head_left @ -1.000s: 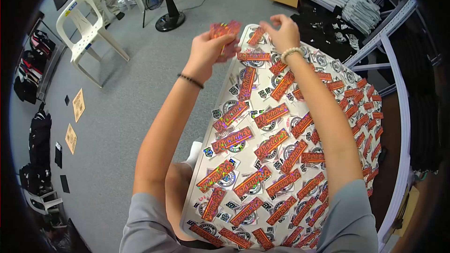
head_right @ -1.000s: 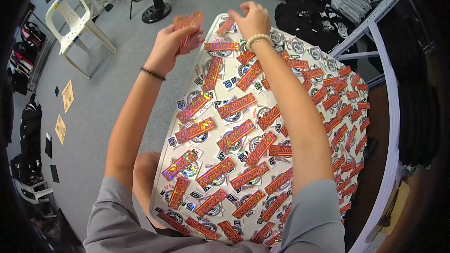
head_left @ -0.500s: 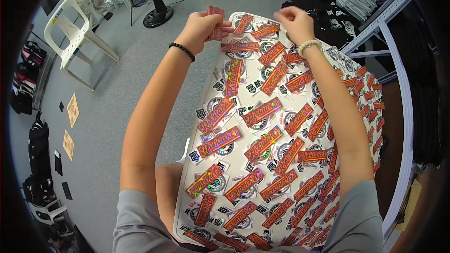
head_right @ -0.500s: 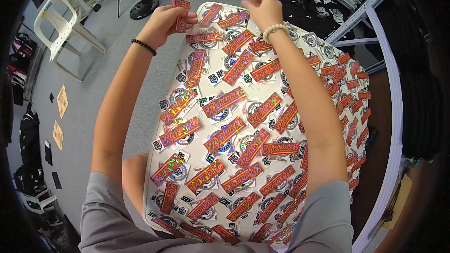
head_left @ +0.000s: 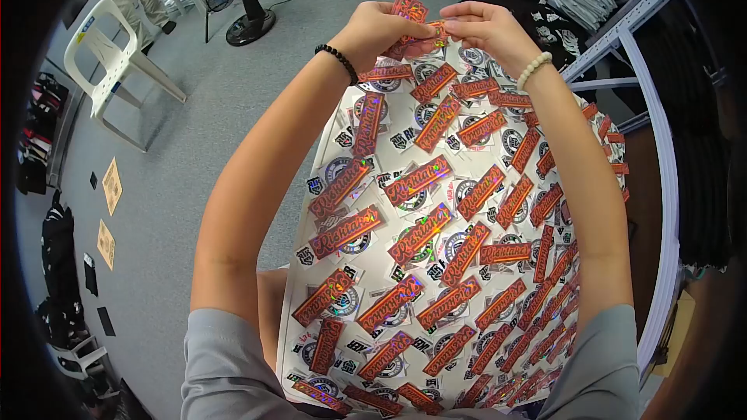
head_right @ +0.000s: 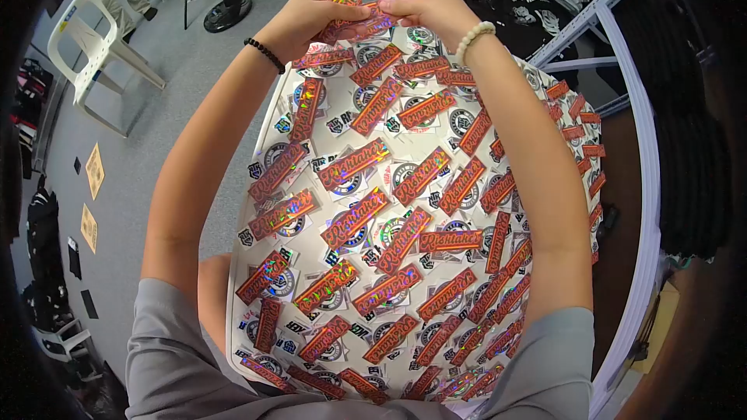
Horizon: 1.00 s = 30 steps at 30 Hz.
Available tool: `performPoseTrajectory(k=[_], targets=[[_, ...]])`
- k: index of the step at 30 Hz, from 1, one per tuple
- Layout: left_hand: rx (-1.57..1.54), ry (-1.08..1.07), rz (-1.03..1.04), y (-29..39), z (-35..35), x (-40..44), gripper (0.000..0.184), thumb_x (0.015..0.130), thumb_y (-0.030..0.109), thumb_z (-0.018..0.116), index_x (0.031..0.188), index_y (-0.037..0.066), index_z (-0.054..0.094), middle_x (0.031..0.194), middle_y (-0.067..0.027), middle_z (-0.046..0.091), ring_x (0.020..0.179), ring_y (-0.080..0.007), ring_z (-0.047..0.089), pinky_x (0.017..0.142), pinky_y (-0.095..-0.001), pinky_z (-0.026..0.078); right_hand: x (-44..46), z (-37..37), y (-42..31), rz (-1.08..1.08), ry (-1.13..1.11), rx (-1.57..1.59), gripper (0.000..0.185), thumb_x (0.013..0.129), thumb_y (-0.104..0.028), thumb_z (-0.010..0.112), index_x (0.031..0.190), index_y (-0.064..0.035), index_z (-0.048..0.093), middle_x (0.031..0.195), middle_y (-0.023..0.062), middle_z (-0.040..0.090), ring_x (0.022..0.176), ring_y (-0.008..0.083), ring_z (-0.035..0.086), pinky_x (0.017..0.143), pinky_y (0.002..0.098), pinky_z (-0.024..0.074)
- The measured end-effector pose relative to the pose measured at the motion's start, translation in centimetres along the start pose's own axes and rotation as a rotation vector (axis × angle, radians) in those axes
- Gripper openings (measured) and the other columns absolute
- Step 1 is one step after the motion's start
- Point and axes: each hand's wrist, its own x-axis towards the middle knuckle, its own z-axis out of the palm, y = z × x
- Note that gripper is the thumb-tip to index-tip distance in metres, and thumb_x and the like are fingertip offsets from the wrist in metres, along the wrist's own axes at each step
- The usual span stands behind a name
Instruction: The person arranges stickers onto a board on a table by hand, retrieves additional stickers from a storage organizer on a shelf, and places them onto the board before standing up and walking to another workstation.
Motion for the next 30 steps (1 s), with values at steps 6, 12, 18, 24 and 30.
performPoseTrajectory(k=[6, 12, 18, 24, 30], targets=[[-0.191, -0.055, -0.034, -0.5, -0.9, -0.1, 0.029, 0.082, 0.014, 0.058, 0.101, -0.007, 0.052, 0.092, -0.0110, 0.059, 0.076, -0.0164, 0.063, 0.062, -0.0194, 0.051, 0.6, -5.1, 3.4, 0.084, 0.224, -0.235, 0.023, 0.073, -0.011, 0.069, 0.094, -0.0013, 0.065, 0.080, 0.0036, 0.064, 0.067, 0.0068, 0.057, 0.059, 0.0189, 0.0466], [0.035, -0.041, -0.087, -0.5, 0.0, 0.1, 0.026, 0.081, 0.013, 0.061, 0.098, -0.005, 0.056, 0.095, -0.0117, 0.063, 0.072, -0.0112, 0.063, 0.052, -0.0158, 0.045, 0.2, -4.3, 5.3, -0.394, 0.758, -1.015, 0.047, 0.067, -0.044, 0.070, 0.100, -0.0105, 0.064, 0.093, 0.0111, 0.062, 0.086, 0.0242, 0.058, 0.080, 0.0346, 0.0456], [-0.061, -0.038, -0.029, -0.9, 4.5, 1.5, 0.031, 0.073, 0.016, 0.071, 0.092, -0.004, 0.056, 0.082, -0.0102, 0.063, 0.070, -0.0144, 0.064, 0.056, -0.0204, 0.051, -1.3, -2.1, 2.1, -0.177, 0.212, -0.098, 0.021, 0.075, -0.017, 0.069, 0.089, -0.0028, 0.065, 0.073, 0.0018, 0.063, 0.061, 0.0055, 0.056, 0.054, 0.0182, 0.0433], [-0.098, 0.010, -0.120, -0.8, 3.6, 1.4, 0.034, 0.083, 0.012, 0.054, 0.106, -0.011, 0.045, 0.096, -0.0171, 0.058, 0.083, -0.0211, 0.063, 0.069, -0.0233, 0.053, -2.4, -8.4, 6.4, -0.033, 0.325, -0.297, 0.024, 0.070, -0.015, 0.071, 0.090, -0.0027, 0.066, 0.077, 0.0058, 0.066, 0.068, 0.0118, 0.062, 0.064, 0.0233, 0.0489], [-0.019, -0.083, -0.129, -0.5, 5.0, 1.2, 0.024, 0.080, 0.006, 0.058, 0.099, -0.009, 0.053, 0.091, -0.0163, 0.061, 0.081, -0.0199, 0.064, 0.068, -0.0225, 0.053, -3.0, -7.3, 5.8, -0.386, 0.628, -0.744, 0.049, 0.071, -0.041, 0.069, 0.105, -0.0078, 0.060, 0.089, 0.0113, 0.063, 0.083, 0.0222, 0.060, 0.077, 0.0305, 0.0461]])
